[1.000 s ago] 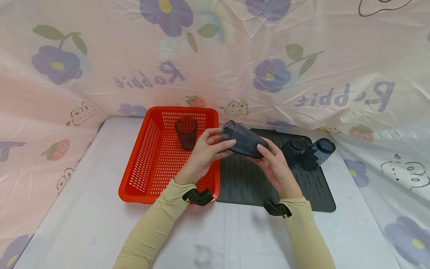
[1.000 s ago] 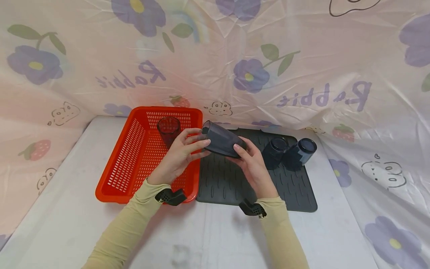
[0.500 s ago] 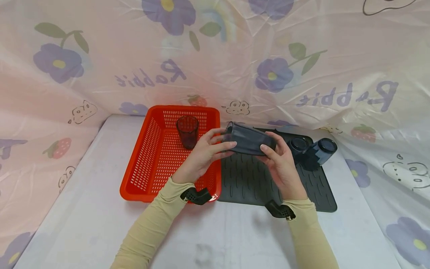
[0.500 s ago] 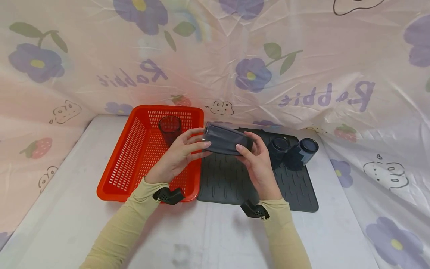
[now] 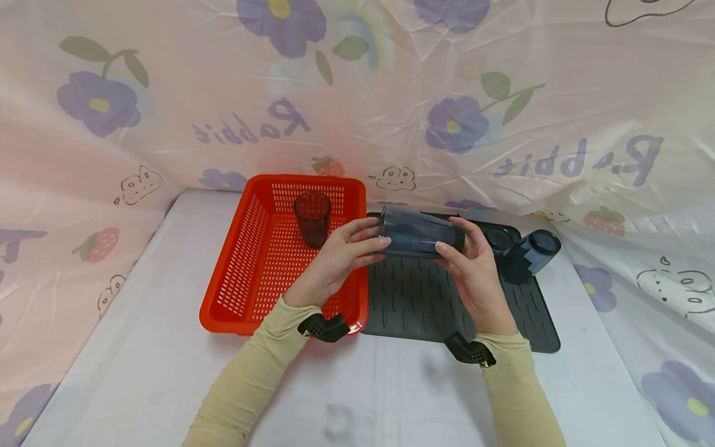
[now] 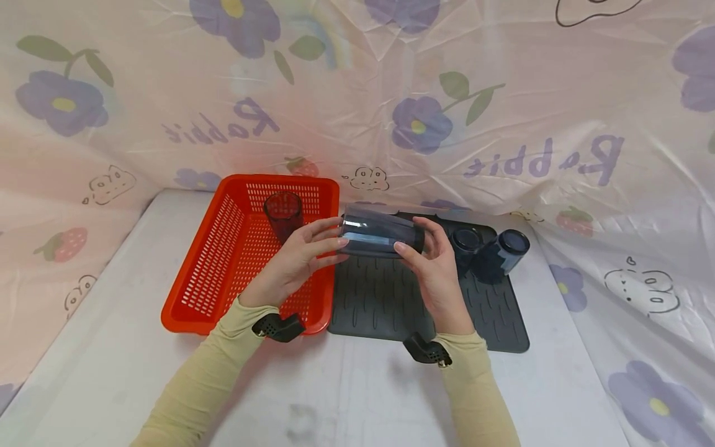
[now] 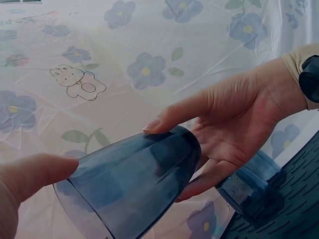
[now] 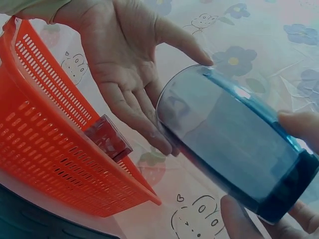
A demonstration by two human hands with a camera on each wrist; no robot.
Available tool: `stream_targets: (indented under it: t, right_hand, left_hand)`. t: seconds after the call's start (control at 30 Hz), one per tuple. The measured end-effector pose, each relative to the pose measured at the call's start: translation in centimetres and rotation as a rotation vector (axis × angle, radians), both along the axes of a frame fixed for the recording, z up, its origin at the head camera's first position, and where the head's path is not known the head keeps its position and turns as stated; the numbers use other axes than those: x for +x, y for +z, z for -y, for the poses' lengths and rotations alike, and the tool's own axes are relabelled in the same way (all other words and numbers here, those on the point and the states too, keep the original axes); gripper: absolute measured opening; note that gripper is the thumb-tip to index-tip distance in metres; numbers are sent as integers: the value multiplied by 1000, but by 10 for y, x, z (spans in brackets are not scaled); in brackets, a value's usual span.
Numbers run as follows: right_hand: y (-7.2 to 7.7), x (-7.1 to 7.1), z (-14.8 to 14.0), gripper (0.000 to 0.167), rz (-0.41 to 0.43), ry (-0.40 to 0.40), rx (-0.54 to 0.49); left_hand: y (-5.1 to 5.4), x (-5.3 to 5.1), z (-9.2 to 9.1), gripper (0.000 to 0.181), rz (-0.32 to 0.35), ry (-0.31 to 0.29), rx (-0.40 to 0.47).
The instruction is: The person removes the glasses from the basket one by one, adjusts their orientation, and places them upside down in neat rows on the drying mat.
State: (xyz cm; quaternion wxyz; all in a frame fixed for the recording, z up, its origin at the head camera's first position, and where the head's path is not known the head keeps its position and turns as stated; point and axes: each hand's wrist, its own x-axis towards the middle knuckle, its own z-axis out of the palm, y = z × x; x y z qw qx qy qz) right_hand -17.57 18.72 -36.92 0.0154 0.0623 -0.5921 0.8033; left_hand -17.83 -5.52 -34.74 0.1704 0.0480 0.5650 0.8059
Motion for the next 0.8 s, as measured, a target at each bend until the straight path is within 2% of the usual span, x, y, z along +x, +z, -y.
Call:
stream_targets:
  t: [0.23, 0.4, 0.8]
  right_hand:
    - [3, 3, -1, 59, -6, -12, 49]
    - [3, 6, -4, 57, -16, -31, 55]
    - [5, 7, -14, 59, -61, -75, 103]
  left_hand:
    - [-5, 0, 7, 49, -38, -7, 16]
    - [-4, 2, 10, 45, -42, -15, 27]
    - [2, 12, 38, 38, -86, 41, 137]
